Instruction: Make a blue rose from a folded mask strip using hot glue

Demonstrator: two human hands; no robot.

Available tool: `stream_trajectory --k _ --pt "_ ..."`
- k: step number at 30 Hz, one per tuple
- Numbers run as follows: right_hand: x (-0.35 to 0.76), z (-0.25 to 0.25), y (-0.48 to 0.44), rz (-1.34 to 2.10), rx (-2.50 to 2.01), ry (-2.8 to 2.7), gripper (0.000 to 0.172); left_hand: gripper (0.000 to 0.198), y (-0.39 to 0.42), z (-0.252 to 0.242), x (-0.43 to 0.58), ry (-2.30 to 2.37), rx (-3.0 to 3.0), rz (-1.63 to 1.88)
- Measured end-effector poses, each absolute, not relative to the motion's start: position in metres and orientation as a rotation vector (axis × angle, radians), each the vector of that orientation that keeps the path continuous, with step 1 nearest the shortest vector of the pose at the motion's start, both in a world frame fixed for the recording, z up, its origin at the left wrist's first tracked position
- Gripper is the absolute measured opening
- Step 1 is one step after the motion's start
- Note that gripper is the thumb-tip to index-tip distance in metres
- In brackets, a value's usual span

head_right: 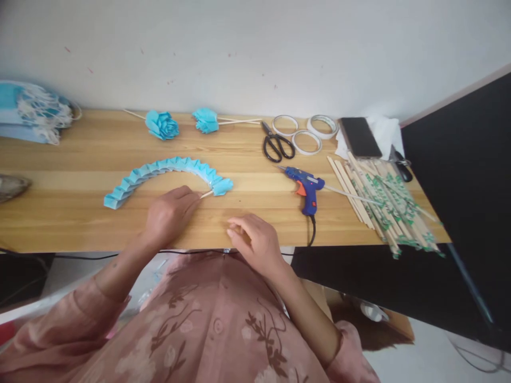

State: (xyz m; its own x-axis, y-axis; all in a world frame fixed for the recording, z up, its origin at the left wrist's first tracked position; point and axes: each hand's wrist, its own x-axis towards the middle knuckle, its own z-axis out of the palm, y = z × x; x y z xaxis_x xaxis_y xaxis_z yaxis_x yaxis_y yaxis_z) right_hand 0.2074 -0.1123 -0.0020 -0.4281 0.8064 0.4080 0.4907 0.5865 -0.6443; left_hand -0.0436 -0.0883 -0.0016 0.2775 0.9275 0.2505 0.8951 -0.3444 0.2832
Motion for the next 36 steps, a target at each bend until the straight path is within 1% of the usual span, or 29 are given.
stream_trajectory --k 8,17,22,25,27,29,32,36 --pt "0.202 -0.012 -0.112 0.470 -1.063 -2.181 0.018 0.039 -0.087 -0.002 -0.042 1.829 2.511 0.394" --pt "0.197 -0.018 -0.113 0.392 -1.113 -2.179 0.018 0.037 -0.085 -0.002 -0.044 1.800 2.572 0.447" --pt "0.208 -0.012 -0.125 0.243 -1.172 -2.139 0.028 0.038 -0.084 -0.005 -0.044 1.834 2.570 0.447" --pt "0.241 -0.002 -0.131 0.084 -1.359 -1.992 0.030 0.038 -0.084 -0.004 -0.042 1.838 2.549 0.430" --pt "0.271 0.007 -0.128 -0.038 -1.622 -1.790 0.031 0.038 -0.085 -0.002 -0.041 1.841 2.545 0.419" --pt "0.298 0.015 -0.117 -0.087 -1.907 -1.617 0.033 0.037 -0.086 0.000 -0.040 1.844 2.543 0.400" --pt "0.317 0.022 -0.094 -0.005 -2.223 -1.657 0.040 0.035 -0.087 0.002 -0.039 1.854 2.534 0.354" --pt "0.305 0.018 -0.065 0.065 -2.404 -1.810 0.048 0.035 -0.087 0.002 -0.038 1.869 2.505 0.325"
